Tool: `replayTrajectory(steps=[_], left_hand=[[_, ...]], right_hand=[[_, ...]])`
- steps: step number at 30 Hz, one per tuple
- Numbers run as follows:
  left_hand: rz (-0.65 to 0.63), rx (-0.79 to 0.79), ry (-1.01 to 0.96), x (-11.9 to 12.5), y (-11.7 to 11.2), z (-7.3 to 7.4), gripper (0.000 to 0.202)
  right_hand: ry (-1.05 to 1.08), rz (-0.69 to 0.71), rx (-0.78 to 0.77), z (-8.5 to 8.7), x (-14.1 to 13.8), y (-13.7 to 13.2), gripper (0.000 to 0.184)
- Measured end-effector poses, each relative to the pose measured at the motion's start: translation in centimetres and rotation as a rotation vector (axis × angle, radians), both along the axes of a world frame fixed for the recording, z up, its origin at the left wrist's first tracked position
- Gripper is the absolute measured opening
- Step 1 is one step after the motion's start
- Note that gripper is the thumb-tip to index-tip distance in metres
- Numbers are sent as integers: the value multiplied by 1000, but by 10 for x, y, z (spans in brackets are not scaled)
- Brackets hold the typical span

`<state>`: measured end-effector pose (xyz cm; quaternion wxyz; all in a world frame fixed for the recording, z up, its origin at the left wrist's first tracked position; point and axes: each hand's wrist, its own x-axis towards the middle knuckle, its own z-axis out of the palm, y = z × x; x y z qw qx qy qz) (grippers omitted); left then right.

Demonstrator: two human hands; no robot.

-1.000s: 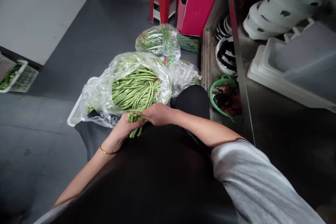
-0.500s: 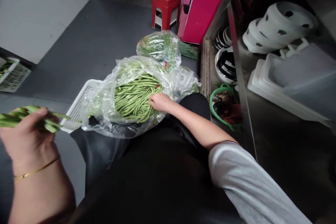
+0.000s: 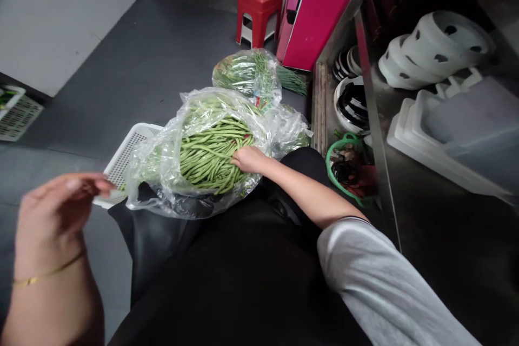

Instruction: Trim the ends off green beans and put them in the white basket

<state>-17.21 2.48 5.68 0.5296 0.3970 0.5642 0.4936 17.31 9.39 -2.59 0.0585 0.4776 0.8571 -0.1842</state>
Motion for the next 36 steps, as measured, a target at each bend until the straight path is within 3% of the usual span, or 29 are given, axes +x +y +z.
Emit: replayTrajectory(steps=[2,4,7,10,12,14,16,18,20,22,24,26,28,30,34,36], left_hand=[[-299,-41,37,44,-27,5,17],[-566,-268,-6,96,-41,-8,25],[-341,-415,-292,159,-36,-49,27],[-163,-415,-515,189,-24,-77,22],[-203,-355,-489,195,-23,-78,20],[-321,-315,-419,196,-27,-70,22],[-416,-310,-384,195,-33,-60,24],[-498,-360,-376,193,-35,-50,26],[-585,-444,-384,188,-32,-43,25],[-635,-490,-440,182,-27,-36,25],[-634,-480,-499,174,-22,-29,26],[-629,-470,-491,169,-20,-26,24],[-644,-495,-443,168,-22,-29,20],[-654,-537,-435,170,-27,-38,16],[-575,-681,-589,170,-30,-57,16],[-451,-643,-715,163,-27,-59,20]], right_hand=[[107,22,-11,8,12,-29,35],[199,21,0,14,18,-57,34],[254,30,10,16,17,-92,32],[203,89,-48,11,8,-109,35],[128,157,-161,8,1,-111,34],[24,194,-305,7,-2,-106,29],[-69,184,-388,11,2,-97,26],[-6,103,-397,16,12,-87,31],[269,-21,-470,21,22,-76,46],[622,-137,-657,22,30,-67,61],[923,-194,-876,21,31,-60,62],[1172,-246,-990,19,29,-55,55],[1342,-310,-988,22,24,-51,47],[1375,-352,-908,28,18,-50,37],[1270,-455,-513,42,9,-63,30],[1291,-553,-435,40,7,-73,31]])
